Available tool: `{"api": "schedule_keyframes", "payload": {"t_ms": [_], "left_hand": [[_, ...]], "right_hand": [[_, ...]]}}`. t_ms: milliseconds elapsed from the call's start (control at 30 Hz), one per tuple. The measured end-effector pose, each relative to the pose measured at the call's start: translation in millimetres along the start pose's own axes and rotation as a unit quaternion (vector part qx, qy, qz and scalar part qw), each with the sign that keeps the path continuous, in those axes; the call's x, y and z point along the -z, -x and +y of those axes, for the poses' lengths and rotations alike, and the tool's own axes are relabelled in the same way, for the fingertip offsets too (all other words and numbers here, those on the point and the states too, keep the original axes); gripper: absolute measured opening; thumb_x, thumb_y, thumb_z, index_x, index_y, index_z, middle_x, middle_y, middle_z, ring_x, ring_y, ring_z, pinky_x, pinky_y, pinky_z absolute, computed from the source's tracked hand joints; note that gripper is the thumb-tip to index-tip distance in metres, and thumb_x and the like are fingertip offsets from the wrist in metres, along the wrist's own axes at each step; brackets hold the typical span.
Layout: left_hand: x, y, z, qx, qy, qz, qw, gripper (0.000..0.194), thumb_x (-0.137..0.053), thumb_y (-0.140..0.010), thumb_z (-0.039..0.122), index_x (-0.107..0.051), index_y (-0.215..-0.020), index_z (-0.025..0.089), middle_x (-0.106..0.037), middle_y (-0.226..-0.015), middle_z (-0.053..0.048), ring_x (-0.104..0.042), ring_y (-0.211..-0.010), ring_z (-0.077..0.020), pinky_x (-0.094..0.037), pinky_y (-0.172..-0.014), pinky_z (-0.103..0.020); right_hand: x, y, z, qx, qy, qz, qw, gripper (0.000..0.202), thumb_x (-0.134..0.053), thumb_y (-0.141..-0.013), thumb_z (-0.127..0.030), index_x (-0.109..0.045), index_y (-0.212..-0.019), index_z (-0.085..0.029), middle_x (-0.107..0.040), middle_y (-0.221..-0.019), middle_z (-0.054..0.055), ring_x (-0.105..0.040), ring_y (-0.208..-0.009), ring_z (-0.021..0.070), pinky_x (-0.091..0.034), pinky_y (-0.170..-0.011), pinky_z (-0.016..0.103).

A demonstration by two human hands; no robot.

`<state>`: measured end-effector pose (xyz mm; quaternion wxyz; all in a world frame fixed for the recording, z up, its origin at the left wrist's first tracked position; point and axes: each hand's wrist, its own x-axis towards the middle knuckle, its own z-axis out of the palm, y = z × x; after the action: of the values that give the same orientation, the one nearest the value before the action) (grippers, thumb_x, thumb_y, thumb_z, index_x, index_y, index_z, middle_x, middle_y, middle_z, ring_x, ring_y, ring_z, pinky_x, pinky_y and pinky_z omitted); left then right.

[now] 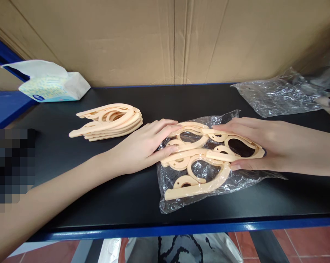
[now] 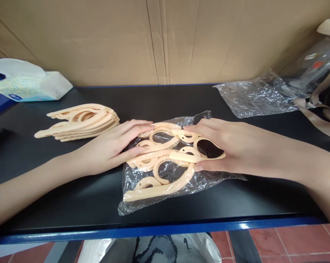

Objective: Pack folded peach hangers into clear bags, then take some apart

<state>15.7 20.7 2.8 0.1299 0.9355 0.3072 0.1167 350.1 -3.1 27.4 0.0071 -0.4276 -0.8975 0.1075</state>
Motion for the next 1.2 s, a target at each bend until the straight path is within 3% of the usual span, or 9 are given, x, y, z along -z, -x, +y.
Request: {"api": "schedule_keyframes", "payload": {"t_ms": [1200], "left_hand": [[-1.3,0.0,-1.0,-0.002,-0.008,0.002,1.0,0.052,-0.037,-0.11,0.049,-0.048,-0.147,0.015,-0.051,-0.152,-0.014,-0.057,-0.13,-0.0279,-0.045,-0.11,-0.04]], "right_hand": [[-0.7,-0.1,-1.8,-0.012,-0.009,0.003,1.0,0.077,-0.048,-0.088,-0.079,-0.04,-0.156,-0.045,-0.065,-0.141,0.003,-0.07,-0.113,0.0354,-0.062,-0.084,0.048]]}}
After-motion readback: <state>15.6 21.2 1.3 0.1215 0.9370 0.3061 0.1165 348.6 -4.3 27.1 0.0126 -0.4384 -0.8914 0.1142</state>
